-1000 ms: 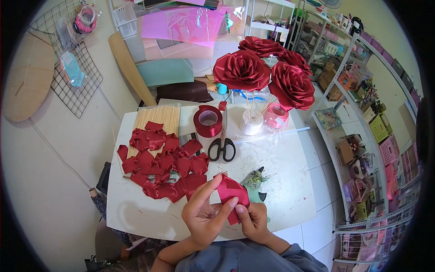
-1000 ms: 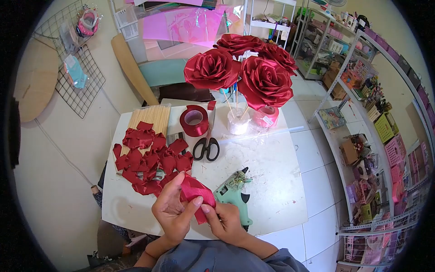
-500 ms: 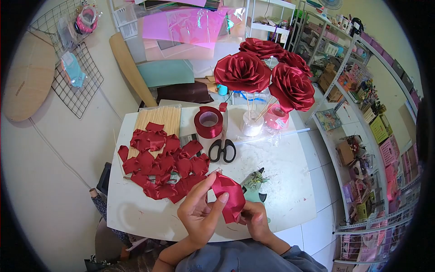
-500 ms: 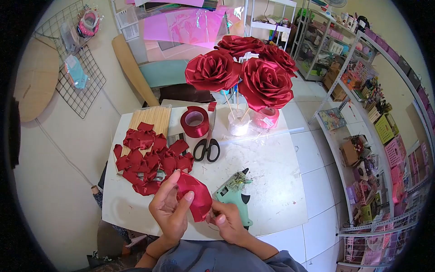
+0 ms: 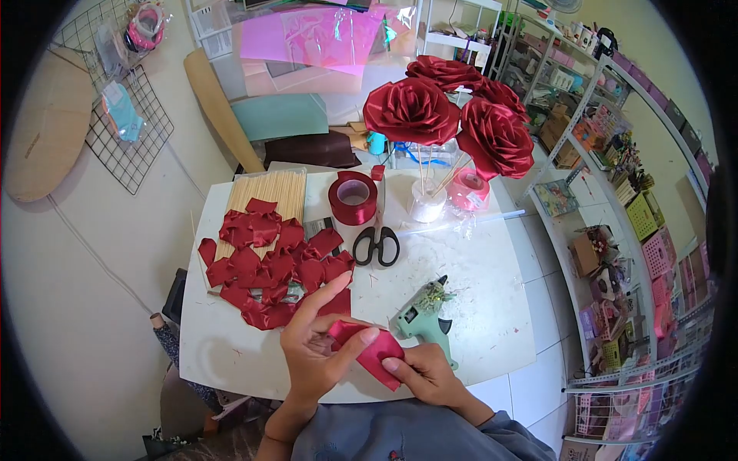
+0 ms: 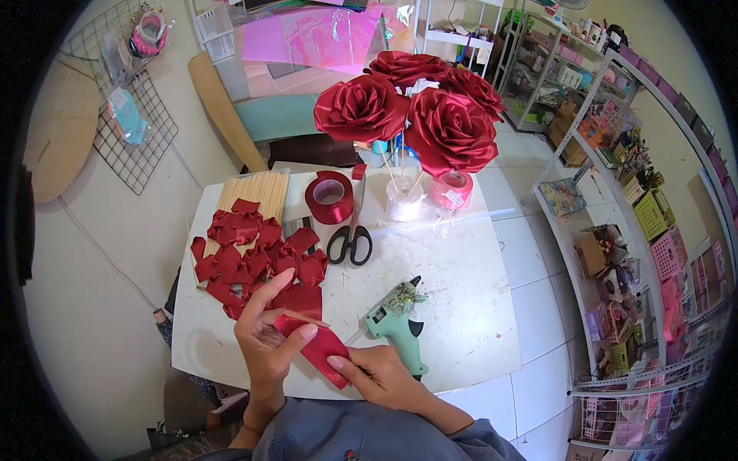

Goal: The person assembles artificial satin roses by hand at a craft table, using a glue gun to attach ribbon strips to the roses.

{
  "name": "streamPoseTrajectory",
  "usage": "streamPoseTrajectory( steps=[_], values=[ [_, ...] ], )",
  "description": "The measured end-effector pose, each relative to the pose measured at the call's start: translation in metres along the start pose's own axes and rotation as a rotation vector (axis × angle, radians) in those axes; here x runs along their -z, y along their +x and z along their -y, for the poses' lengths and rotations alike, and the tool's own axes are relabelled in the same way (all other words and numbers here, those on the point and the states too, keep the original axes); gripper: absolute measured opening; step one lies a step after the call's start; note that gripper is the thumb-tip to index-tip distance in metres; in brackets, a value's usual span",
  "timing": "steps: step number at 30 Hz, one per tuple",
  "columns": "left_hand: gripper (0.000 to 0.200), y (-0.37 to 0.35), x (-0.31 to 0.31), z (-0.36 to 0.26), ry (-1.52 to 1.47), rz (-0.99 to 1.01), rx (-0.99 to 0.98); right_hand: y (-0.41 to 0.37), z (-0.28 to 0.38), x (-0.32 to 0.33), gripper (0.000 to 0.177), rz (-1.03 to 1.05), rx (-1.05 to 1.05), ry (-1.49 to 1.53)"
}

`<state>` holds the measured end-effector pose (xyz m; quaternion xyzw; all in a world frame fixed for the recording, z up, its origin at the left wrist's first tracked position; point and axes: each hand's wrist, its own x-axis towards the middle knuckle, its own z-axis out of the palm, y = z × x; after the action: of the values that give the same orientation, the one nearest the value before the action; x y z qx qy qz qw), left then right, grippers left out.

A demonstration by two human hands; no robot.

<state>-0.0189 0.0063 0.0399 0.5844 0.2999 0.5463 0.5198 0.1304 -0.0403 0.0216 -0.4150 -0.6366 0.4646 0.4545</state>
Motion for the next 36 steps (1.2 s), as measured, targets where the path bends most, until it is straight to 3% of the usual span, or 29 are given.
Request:
streamPoseTrajectory(
  steps=[2, 4, 7, 15, 17, 21, 24, 26, 31, 33, 34, 36],
  values=[
    [0.054, -0.001, 0.001, 0.001, 0.03, -0.042, -0.009, 0.001, 0.002, 0.0, 0.023, 0.038, 0.032, -0.037],
    [0.052, -0.004, 0.003, 0.006, 0.256, -0.136, -0.139, 0.002, 0.002, 0.0, 0.023, 0.061, 0.006, -0.023],
    [0.054, -0.007, 0.001, 0.008, 0.058, -0.233, -0.042, 0.0, -0.004, 0.0, 0.022, 0.08, -0.026, 0.063],
    [0.056, -0.008, 0.003, 0.004, 0.05, -0.221, 0.016, 0.005, 0.0, -0.007, 0.022, -0.025, -0.055, 0.132],
    [0.057, -0.009, 0.007, 0.002, 0.083, -0.197, 0.0, 0.004, 0.0, 0.002, 0.021, 0.048, -0.062, -0.045],
    [0.059, -0.021, 0.018, 0.006, -0.064, -0.078, 0.104, 0.003, 0.003, 0.013, 0.017, 0.09, -0.028, -0.182],
    [0.058, -0.028, 0.024, 0.007, -0.029, 0.002, 0.206, 0.002, 0.004, 0.018, 0.015, -0.027, -0.029, -0.121],
    [0.06, -0.028, 0.028, 0.006, 0.141, 0.323, 0.35, 0.001, 0.001, 0.022, 0.015, -0.113, 0.006, -0.149],
    [0.062, -0.023, 0.015, 0.004, 0.04, 0.47, 0.553, -0.002, -0.005, 0.03, 0.016, -0.057, -0.038, -0.216],
    [0.059, -0.023, 0.014, 0.01, -0.027, 0.396, 0.513, -0.008, -0.013, 0.035, 0.033, -0.273, -0.124, -0.364],
    [0.056, -0.023, 0.013, 0.014, -0.091, 0.323, 0.477, -0.01, -0.014, 0.035, 0.033, -0.268, -0.125, -0.367],
    [0.054, -0.024, 0.02, 0.026, -0.154, 0.349, 0.391, -0.016, -0.015, 0.032, 0.051, -0.287, -0.188, -1.012]
  ],
)
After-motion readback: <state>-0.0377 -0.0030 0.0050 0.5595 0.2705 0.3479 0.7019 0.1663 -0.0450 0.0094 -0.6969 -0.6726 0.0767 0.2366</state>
